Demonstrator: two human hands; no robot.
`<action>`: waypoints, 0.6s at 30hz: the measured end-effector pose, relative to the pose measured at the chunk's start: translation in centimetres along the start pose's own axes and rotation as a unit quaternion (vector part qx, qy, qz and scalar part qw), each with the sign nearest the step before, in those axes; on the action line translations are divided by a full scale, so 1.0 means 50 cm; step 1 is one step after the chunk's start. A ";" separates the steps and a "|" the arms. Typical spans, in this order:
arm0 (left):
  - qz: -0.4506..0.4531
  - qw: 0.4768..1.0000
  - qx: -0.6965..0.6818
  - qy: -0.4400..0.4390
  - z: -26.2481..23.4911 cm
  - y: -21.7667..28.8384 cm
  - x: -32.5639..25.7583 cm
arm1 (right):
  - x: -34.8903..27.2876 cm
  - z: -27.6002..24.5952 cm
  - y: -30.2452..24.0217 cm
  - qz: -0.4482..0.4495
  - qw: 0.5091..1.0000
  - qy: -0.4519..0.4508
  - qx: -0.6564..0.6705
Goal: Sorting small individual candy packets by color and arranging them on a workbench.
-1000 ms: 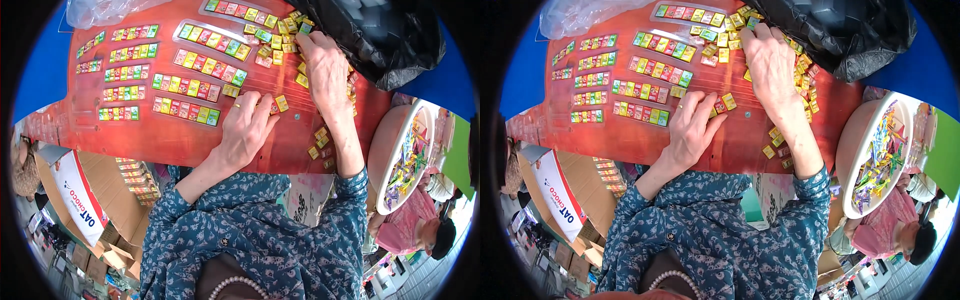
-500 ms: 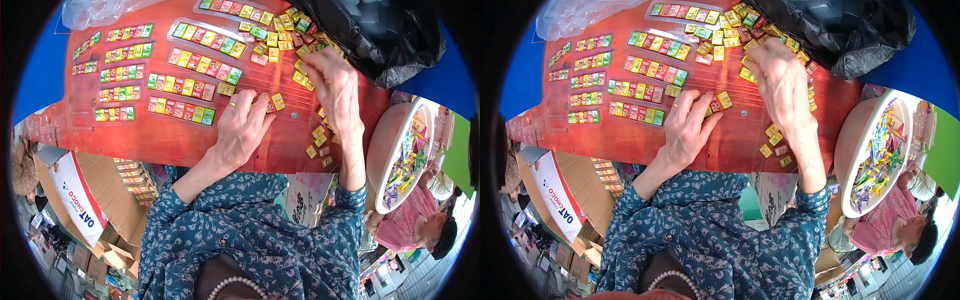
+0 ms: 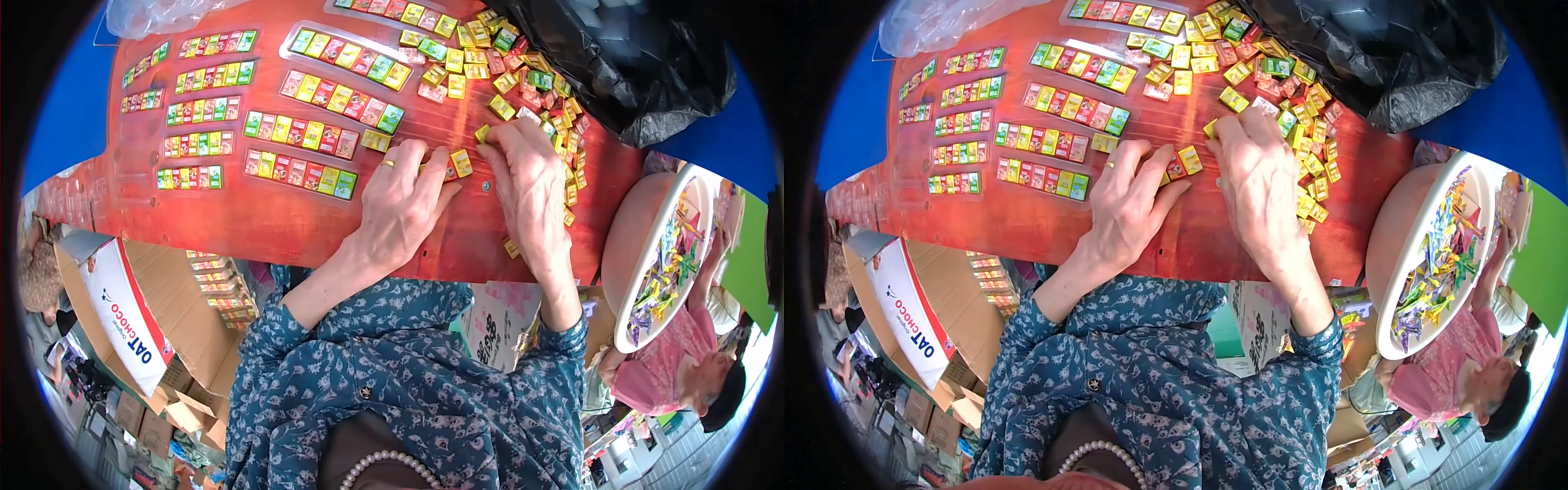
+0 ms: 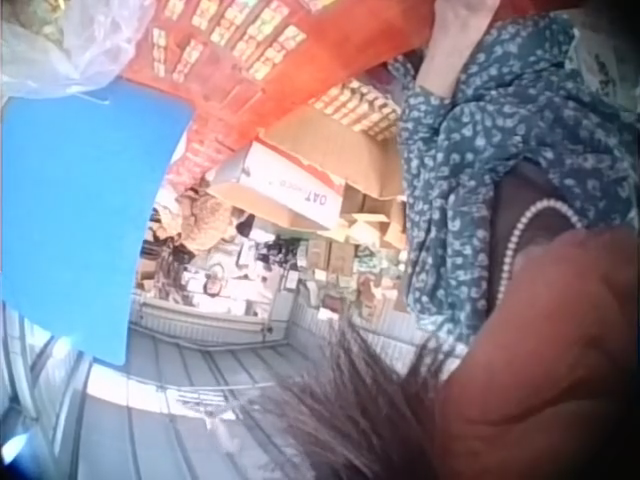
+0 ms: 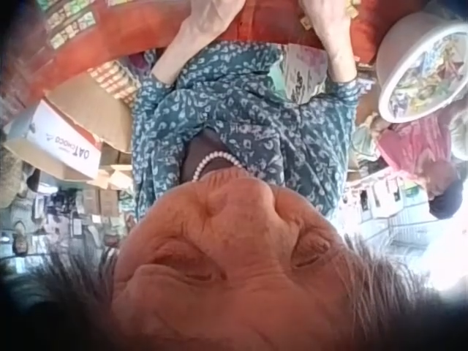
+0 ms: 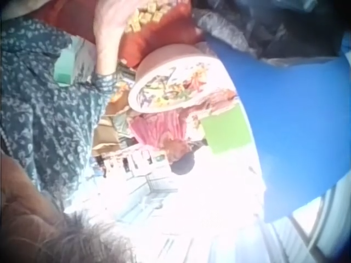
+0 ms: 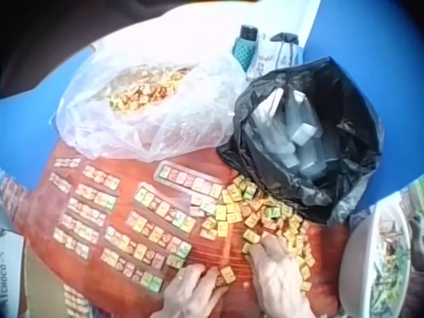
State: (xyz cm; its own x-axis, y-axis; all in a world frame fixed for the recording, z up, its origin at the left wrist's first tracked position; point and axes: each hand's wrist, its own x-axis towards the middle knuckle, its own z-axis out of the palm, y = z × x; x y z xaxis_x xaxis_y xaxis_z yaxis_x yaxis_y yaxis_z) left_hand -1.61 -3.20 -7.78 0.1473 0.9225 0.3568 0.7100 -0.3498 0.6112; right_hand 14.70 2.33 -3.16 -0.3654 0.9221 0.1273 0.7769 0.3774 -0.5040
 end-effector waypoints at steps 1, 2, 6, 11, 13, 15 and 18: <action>0.004 1.000 -0.002 0.002 0.001 -0.001 0.001 | -0.003 0.000 -0.003 0.000 1.000 -0.001 -0.001; 0.009 1.000 -0.003 0.005 0.002 -0.002 0.002 | -0.006 0.001 -0.006 0.013 1.000 -0.002 0.005; 0.000 1.000 -0.018 -0.003 -0.006 -0.001 0.004 | -0.012 0.006 -0.007 0.033 0.999 0.005 0.022; 0.008 1.000 -0.010 -0.017 -0.014 -0.001 0.000 | -0.003 -0.010 0.005 0.035 0.996 -0.009 0.079; 0.014 1.000 -0.008 -0.007 -0.010 -0.001 0.000 | 0.018 -0.023 0.010 0.011 0.998 0.030 0.052; 0.002 1.000 -0.006 -0.018 -0.007 0.000 -0.001 | 0.048 -0.038 0.007 -0.001 0.999 0.042 0.034; 0.012 1.000 0.004 -0.009 -0.006 0.000 0.005 | 0.087 -0.032 0.012 -0.002 0.999 0.047 -0.005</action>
State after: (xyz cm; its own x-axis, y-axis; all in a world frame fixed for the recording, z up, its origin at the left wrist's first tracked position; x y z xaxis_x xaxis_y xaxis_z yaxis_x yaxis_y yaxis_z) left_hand -1.76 -3.03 -7.49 0.1758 0.9167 0.3587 0.7120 -0.3701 0.5967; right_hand 14.40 6.71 -1.57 -0.3185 0.9245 0.2092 0.7813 0.3810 -0.4944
